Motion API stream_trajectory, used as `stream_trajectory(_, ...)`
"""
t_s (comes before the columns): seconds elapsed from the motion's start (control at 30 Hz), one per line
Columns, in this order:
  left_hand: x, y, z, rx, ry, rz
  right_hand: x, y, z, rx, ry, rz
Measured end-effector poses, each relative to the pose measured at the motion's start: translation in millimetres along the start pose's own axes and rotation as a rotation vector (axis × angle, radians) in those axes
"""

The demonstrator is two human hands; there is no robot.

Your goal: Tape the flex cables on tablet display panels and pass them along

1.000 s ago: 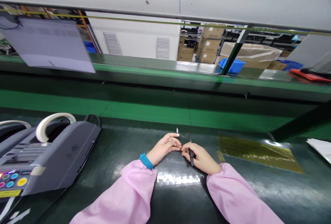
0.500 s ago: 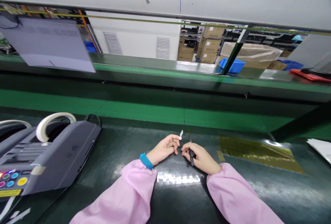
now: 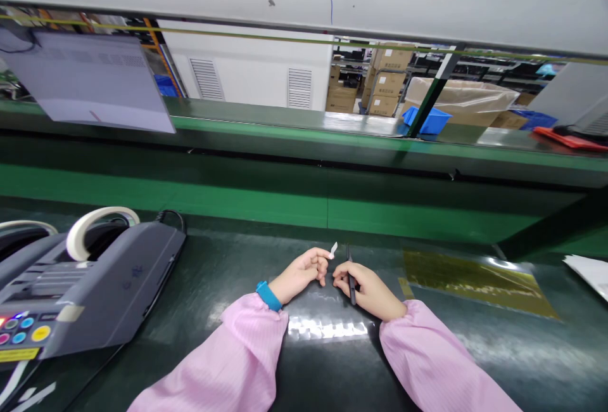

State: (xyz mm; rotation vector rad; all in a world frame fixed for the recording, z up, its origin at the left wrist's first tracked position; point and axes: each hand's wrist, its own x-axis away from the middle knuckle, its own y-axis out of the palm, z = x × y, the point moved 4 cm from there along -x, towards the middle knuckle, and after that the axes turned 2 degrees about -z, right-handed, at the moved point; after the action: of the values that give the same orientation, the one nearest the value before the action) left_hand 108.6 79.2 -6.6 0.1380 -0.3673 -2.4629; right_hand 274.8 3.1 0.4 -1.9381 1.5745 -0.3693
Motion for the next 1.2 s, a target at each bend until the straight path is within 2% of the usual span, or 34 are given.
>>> stream_trajectory(0.67,-1.6,-0.7,-6.6,0.020,-0.057,0.033,0.0,2.0,3.3,0.000,-0.020,0.016)
stream_trajectory(1.2,-1.0,1.0,-3.2,0.020,-0.066,0.038,0.5,1.6,3.1,-0.001,-0.019,0.020)
